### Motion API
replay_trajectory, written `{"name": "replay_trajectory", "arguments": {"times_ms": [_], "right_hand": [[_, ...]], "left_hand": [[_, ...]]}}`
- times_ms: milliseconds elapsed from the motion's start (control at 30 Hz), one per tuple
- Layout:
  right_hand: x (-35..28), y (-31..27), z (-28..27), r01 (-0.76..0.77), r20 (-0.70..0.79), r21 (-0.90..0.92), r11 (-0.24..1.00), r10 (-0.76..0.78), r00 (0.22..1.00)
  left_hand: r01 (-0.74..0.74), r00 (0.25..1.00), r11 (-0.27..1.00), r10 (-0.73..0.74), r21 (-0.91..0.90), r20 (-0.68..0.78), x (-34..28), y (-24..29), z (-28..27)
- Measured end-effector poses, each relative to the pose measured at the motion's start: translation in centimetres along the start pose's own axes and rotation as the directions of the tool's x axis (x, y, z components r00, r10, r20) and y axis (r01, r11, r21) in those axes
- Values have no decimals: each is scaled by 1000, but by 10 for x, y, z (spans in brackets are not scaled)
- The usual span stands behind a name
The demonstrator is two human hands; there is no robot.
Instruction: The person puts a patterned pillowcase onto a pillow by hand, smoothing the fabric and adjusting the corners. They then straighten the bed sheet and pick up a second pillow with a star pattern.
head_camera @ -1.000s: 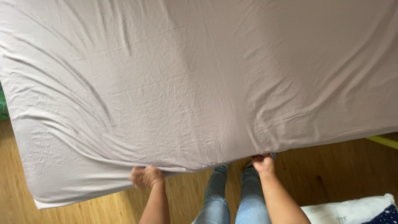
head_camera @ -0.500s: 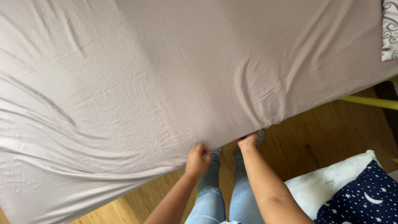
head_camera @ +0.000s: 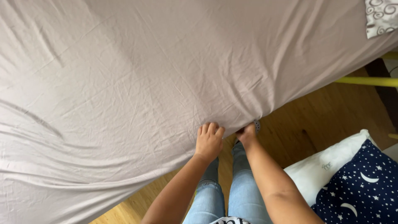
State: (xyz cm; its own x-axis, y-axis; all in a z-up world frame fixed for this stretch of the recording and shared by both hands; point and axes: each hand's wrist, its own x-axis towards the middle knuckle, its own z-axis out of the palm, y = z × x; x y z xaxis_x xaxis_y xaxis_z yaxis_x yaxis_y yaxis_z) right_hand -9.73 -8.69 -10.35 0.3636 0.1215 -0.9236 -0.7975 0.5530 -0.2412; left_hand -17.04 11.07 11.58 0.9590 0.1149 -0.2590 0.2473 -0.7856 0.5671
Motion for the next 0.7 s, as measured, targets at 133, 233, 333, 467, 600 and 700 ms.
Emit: {"name": "replay_trajectory", "arguments": {"times_ms": [133,233,333,467,600,700], "right_hand": [[67,-21,-55,288,420,-224,931,-175,891],[49,-53,-27,90,-10,-81,993,-91,996],[-6,-83,18,9,6,59,998,-9,1000],[36,-96,-11,21,43,-82,996,-18,999],[60,-101,-34,19,171,-50,999,-11,985],[14,-98,9,81,290,-27,996,-70,954]], "left_hand": [[-167,982,978,176,122,-64,23,8,13],[-261,961,948,272,181,-39,36,16,29],[-305,952,941,306,147,19,44,25,49],[-393,919,897,386,204,74,52,34,69],[-572,818,748,550,337,168,54,35,96],[-637,763,679,621,365,176,70,25,125]]}}
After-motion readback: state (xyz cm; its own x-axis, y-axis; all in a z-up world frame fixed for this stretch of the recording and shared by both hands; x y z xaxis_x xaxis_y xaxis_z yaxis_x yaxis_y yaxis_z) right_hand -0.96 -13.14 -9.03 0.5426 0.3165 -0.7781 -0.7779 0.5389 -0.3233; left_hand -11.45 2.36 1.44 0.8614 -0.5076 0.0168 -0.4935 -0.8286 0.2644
